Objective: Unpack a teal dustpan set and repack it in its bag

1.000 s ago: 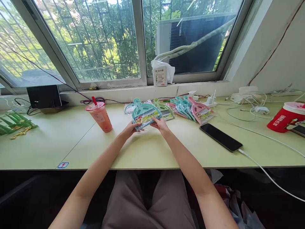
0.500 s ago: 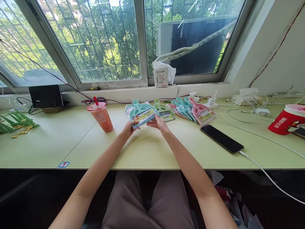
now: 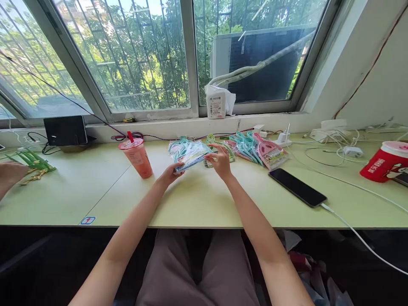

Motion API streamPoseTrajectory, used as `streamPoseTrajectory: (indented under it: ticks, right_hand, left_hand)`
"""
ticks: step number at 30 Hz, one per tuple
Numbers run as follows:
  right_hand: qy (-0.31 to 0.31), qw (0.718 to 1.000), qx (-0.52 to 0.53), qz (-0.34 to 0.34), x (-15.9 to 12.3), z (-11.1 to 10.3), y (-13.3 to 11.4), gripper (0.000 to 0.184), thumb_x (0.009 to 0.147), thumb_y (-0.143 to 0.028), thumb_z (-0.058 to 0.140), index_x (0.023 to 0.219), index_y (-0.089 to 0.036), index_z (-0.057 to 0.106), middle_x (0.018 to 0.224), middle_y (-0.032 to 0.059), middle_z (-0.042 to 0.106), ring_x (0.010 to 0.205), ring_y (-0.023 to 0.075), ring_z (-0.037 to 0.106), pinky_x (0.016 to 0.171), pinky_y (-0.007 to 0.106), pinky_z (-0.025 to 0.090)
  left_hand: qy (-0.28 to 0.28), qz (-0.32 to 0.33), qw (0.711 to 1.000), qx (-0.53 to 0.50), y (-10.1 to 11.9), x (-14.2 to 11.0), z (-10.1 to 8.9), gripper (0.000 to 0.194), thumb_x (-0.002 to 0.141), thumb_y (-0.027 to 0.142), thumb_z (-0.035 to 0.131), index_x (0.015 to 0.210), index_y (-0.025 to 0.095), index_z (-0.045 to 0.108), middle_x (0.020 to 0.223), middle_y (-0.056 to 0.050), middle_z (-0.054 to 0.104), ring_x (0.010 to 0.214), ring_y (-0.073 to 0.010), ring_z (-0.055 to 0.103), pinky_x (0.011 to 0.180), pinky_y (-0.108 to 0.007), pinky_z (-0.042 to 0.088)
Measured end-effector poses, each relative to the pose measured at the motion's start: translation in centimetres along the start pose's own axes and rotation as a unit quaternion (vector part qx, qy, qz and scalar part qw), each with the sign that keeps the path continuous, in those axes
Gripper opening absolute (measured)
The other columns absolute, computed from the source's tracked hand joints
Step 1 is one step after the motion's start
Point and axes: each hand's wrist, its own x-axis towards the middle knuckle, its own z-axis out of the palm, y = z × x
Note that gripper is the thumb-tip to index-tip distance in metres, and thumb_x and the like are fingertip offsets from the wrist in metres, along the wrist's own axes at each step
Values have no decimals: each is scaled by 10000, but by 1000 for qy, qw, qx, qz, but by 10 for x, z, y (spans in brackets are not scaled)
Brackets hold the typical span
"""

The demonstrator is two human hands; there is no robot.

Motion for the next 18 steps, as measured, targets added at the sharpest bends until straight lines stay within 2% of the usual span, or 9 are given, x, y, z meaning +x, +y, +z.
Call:
streamPoseTrajectory:
  ticks: [5,8,10,14,18]
  right_hand:
    - [-13,997,64,26,1,-1,2,142,863,-354,628,799,-288,735,1022,14,726,1079,254,614,1079,463,318]
    - [-18,997,59,38,-1,2,1,159,880,-349,603,803,-290,728,849,-7,743,853,218,658,1075,432,320]
    - [-23,997,55,41,-1,3,1,167,887,-340,591,806,-295,730,797,-16,742,787,206,650,1061,413,335]
    - [-35,997,40,48,-2,1,-2,149,882,-343,607,826,-305,740,805,-12,745,825,215,645,1026,404,360]
    - [-1,1000,1,15,-3,0,-6,131,856,-374,657,814,-299,755,1097,14,709,1080,252,589,1036,428,332]
  left_hand:
    - [-98,-66,992,44,1,-4,-4,429,816,365,682,1186,166,593,1060,-145,719,596,-126,662,465,-181,499]
    - [-105,-77,990,46,3,-5,-4,431,818,384,684,1175,153,609,1079,-158,714,622,-144,684,510,-190,533]
    - [-98,-78,991,44,4,-5,-3,424,821,385,680,1158,134,622,1068,-165,714,627,-151,689,528,-195,545]
    - [-67,-76,994,50,3,-5,-4,344,791,294,714,1094,141,659,1026,-139,716,675,-160,693,566,-206,558]
    - [-28,-70,994,85,-2,0,-9,285,704,168,767,976,167,682,892,-77,700,705,-156,674,605,-223,564]
